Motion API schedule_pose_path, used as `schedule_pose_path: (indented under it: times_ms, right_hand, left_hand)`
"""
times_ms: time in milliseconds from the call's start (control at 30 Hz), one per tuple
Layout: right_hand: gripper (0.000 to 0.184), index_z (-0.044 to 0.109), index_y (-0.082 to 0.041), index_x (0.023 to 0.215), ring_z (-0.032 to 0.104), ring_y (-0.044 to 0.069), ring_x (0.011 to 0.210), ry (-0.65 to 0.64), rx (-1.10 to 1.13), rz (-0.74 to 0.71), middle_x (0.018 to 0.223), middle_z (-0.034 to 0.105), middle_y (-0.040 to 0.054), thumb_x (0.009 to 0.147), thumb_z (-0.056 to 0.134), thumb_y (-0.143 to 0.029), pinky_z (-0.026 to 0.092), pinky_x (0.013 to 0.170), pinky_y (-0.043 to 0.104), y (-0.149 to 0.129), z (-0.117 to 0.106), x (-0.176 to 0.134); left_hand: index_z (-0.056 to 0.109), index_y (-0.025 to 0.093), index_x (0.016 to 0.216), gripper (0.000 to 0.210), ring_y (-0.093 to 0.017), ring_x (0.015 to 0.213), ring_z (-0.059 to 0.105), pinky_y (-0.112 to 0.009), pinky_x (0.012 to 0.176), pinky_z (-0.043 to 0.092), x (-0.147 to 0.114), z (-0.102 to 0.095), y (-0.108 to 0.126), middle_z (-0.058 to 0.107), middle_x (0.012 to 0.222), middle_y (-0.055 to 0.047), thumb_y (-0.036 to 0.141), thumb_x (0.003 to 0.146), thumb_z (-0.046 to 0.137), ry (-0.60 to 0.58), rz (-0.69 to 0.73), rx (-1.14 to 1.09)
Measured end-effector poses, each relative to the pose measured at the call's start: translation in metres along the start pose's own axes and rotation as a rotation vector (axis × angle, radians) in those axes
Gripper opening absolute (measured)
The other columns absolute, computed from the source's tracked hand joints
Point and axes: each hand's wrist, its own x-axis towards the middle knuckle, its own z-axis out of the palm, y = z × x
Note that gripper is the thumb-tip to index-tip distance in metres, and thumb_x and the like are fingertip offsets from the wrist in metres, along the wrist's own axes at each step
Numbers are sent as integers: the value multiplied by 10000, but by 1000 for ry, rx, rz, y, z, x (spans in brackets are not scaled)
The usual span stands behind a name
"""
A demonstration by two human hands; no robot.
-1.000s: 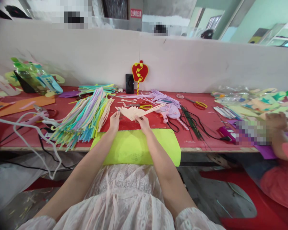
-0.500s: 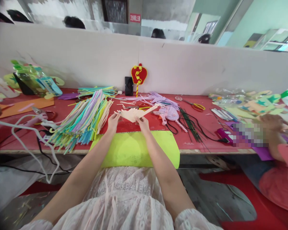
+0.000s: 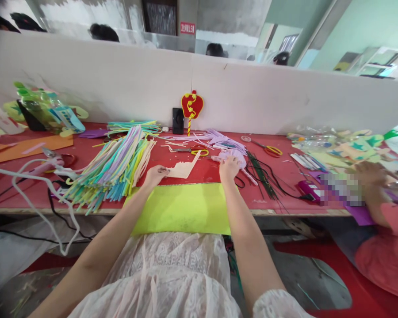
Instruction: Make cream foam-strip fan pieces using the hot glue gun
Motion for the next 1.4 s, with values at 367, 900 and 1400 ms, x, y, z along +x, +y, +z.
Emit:
schedule_pose_path:
  times_ms: [367,900,1400]
  right_hand:
    - [694,516,-63,1246,524,358,1147,-228,-211,97,1218,551,244,757,600,-548,437,913,452,9,5,-6]
    - [475,520,-166,1107,626,262,893,-202,227,-241,1029,653,120,762,593,-485,468,736,343,-63,-16,-105]
    - [369,523,-174,1099,645,238,842,-155,112,-361,1066,652,101,785,611,-347,445,624,292,-57,-5,-143]
  left_hand:
    - [668,199,689,110,-215,684,634,-296,664,438,-2,7,6,690,706,-53,291,656,720,72,44,205]
    - [717,196,930,165,-148,821,612,-284,800,476,-10,-30,-1,645,907,-36,154,797,628,-288,497,473]
    - [721,206,1014,216,-149,823,607,-272,785,473,-11,-34,-2,630,918,-42,178,814,647,-312,485,537]
